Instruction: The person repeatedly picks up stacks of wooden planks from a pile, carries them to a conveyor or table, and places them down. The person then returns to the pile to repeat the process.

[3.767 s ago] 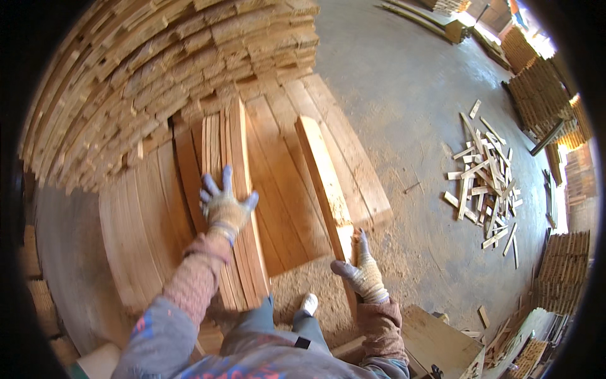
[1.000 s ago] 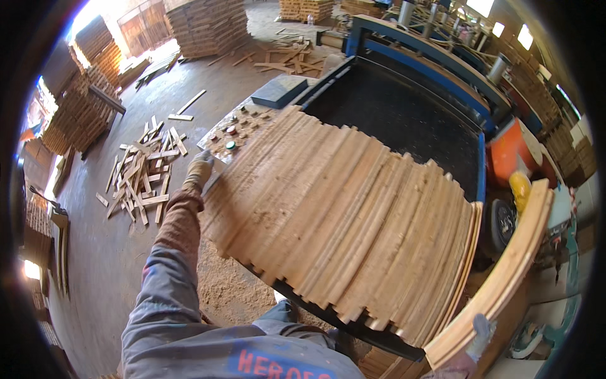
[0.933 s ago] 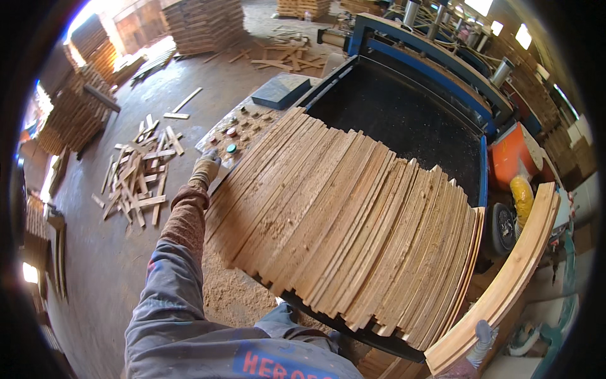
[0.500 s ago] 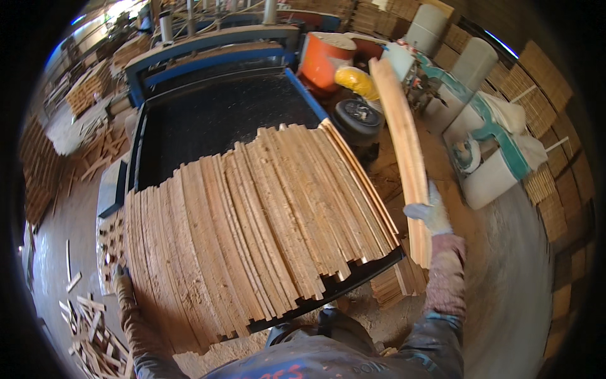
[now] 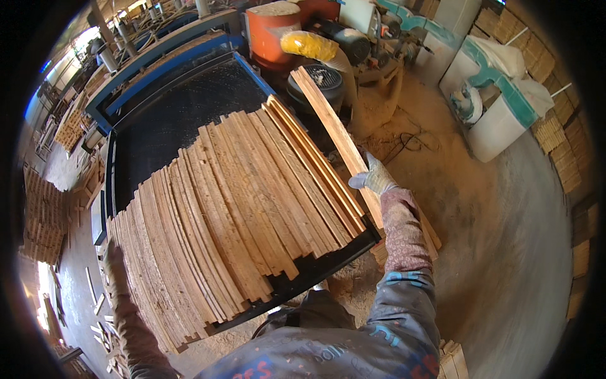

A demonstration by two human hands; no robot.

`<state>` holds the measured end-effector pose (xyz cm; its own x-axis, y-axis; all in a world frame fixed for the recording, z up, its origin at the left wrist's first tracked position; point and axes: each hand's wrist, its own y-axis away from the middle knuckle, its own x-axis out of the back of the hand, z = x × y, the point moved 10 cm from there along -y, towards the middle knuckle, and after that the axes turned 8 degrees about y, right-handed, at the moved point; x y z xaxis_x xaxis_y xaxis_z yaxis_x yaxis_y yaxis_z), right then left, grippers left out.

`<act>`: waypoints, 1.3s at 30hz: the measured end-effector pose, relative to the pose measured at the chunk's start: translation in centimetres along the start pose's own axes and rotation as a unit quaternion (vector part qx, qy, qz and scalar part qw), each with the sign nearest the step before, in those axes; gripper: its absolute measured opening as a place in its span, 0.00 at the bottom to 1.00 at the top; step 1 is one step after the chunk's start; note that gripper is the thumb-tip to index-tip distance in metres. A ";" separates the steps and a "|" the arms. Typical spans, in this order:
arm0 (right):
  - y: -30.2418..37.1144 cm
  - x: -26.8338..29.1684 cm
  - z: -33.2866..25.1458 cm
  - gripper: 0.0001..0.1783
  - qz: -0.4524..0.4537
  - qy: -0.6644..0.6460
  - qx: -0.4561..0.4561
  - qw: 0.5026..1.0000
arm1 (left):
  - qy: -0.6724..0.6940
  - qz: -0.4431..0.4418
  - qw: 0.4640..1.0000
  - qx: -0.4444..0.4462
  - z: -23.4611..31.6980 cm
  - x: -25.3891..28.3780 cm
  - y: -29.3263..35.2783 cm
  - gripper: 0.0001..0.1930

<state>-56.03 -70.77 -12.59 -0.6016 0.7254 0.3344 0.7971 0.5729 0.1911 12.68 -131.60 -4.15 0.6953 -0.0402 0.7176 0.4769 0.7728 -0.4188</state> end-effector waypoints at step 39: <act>0.1 5.0 7.2 0.41 -0.090 -0.069 0.005 0.994 | 0.022 -0.114 0.987 -0.107 37.3 -18.4 7.8 0.23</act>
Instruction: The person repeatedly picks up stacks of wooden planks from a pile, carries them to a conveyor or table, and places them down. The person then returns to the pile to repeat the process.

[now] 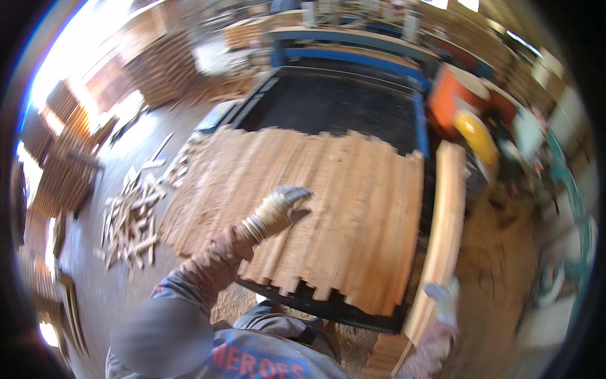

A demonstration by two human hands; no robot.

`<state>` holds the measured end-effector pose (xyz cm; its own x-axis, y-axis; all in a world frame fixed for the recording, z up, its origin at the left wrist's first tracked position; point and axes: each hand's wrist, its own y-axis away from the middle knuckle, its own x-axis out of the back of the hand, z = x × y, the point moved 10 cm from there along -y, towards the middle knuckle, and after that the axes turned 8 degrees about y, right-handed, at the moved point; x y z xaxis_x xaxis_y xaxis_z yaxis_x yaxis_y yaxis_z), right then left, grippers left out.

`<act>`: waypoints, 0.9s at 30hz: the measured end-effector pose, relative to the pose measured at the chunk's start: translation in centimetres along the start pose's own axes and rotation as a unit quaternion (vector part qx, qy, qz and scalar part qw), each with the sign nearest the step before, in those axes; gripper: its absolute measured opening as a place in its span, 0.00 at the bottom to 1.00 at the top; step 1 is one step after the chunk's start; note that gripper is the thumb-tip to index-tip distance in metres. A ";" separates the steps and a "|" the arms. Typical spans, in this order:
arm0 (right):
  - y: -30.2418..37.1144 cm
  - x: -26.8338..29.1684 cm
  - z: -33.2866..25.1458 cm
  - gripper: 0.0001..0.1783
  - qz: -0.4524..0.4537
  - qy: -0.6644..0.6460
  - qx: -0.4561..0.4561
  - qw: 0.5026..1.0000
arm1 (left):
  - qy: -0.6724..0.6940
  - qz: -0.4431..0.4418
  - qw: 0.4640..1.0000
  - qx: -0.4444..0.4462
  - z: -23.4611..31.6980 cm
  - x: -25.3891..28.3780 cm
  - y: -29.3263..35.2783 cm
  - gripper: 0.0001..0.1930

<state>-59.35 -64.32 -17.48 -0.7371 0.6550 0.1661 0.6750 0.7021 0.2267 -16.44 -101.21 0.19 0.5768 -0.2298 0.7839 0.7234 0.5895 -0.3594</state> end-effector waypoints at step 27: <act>24.4 -21.1 -22.4 0.37 0.075 0.067 0.120 0.988 | -0.012 0.194 0.892 0.409 -60.4 26.7 25.4 0.21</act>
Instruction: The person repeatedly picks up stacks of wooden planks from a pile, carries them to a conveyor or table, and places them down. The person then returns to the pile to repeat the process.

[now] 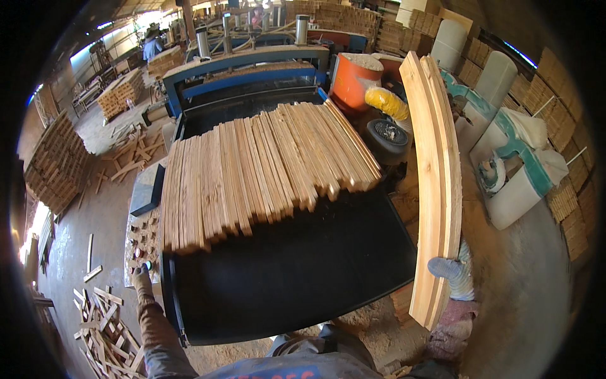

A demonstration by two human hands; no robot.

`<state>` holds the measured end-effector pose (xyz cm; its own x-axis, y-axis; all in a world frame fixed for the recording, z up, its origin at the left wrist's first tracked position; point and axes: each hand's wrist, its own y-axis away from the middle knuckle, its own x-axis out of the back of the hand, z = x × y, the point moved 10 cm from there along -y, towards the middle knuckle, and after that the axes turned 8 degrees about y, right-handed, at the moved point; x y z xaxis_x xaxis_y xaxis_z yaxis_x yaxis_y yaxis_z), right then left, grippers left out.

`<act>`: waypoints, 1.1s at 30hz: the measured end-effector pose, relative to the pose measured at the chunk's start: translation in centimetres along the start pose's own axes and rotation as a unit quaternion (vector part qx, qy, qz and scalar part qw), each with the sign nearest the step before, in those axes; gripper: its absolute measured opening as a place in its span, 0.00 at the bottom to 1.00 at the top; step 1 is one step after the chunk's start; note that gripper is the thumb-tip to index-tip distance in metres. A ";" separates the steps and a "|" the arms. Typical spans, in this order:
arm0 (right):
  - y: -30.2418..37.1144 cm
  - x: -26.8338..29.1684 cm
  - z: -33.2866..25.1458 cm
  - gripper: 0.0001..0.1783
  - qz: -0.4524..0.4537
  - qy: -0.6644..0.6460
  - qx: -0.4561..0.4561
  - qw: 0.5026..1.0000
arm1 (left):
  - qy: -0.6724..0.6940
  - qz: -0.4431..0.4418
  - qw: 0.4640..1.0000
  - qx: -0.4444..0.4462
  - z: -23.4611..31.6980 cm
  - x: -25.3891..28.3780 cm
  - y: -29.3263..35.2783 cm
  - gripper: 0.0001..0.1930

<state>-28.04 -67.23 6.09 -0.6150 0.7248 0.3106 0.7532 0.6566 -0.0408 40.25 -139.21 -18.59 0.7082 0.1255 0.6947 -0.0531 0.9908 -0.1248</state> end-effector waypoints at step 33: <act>35.9 -51.4 8.1 0.36 -0.900 0.178 0.226 0.328 | 0.588 0.591 0.503 0.229 1.3 9.7 83.3 0.20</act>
<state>28.69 -79.19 -19.07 0.1580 -0.9391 0.3052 -0.9158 -0.0239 0.4008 41.77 -55.42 -21.37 -0.0961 0.7902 -0.6053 -0.8914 0.2022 0.4055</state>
